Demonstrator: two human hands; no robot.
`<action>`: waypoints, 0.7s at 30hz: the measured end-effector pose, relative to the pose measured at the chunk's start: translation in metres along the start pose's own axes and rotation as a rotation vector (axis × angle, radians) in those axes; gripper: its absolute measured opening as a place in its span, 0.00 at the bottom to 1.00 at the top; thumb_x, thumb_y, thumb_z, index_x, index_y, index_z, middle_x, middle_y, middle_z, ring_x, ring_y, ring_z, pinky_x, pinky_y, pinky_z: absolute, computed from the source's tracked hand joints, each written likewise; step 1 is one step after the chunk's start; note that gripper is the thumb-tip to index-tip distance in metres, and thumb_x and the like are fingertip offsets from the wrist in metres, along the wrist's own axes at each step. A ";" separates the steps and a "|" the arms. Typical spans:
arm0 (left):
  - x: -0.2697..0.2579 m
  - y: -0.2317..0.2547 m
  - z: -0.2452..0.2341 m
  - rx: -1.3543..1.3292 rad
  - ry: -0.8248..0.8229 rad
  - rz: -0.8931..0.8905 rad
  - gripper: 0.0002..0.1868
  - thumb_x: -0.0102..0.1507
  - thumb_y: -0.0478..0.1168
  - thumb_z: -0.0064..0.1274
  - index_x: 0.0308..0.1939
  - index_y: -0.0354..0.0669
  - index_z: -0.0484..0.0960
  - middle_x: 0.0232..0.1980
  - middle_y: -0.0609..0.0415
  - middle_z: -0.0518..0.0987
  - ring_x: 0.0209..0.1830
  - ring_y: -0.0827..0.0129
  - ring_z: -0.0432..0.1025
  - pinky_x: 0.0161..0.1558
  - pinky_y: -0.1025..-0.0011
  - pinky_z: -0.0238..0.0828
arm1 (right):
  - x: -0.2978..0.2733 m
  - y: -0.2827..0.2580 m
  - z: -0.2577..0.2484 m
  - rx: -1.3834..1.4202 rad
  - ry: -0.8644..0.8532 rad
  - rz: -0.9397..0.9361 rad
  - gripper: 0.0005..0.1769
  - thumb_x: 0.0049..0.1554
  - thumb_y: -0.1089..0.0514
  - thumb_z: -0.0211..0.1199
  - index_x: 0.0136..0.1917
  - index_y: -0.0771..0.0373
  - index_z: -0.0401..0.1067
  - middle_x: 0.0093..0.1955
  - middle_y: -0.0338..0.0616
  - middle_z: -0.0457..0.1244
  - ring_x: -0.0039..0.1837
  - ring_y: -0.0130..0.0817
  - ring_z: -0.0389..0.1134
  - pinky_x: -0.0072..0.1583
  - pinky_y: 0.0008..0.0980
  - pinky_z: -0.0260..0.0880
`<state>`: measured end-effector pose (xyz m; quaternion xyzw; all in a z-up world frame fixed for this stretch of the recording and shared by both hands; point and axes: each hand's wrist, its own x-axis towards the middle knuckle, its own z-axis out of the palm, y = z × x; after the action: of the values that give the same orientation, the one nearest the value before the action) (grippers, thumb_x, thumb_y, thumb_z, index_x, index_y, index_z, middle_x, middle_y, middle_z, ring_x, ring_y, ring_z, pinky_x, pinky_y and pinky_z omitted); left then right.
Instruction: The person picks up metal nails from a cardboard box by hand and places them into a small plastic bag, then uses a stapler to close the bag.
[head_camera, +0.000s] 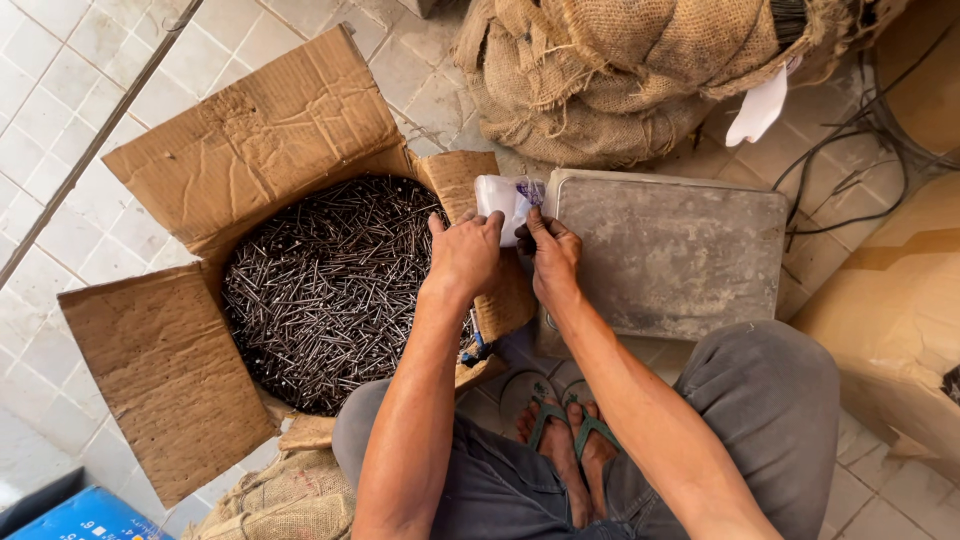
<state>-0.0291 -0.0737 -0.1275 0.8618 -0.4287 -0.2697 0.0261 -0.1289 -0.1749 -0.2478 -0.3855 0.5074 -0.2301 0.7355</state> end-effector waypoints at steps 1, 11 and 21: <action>0.003 -0.003 0.005 0.001 -0.002 -0.001 0.21 0.67 0.41 0.43 0.64 0.56 0.78 0.58 0.47 0.85 0.71 0.49 0.73 0.70 0.22 0.48 | -0.002 -0.003 0.000 0.001 0.000 0.003 0.17 0.61 0.45 0.75 0.41 0.59 0.77 0.34 0.47 0.71 0.33 0.30 0.71 0.37 0.24 0.72; 0.000 0.008 -0.014 0.012 -0.166 -0.004 0.31 0.62 0.38 0.54 0.72 0.52 0.77 0.72 0.50 0.79 0.85 0.48 0.57 0.72 0.19 0.43 | -0.039 -0.040 0.008 -0.222 -0.226 -0.287 0.15 0.68 0.48 0.67 0.42 0.57 0.78 0.35 0.36 0.66 0.41 0.22 0.64 0.45 0.25 0.69; -0.045 0.028 -0.101 -0.178 -0.122 -0.040 0.18 0.64 0.34 0.56 0.57 0.51 0.90 0.83 0.41 0.66 0.87 0.33 0.45 0.75 0.15 0.31 | -0.123 -0.147 0.032 -0.190 -0.566 -0.605 0.14 0.69 0.54 0.61 0.41 0.58 0.74 0.37 0.36 0.61 0.45 0.22 0.59 0.49 0.26 0.65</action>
<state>-0.0222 -0.0768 -0.0133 0.8465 -0.3866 -0.3593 0.0707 -0.1385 -0.1621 -0.0538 -0.6309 0.1684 -0.2728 0.7065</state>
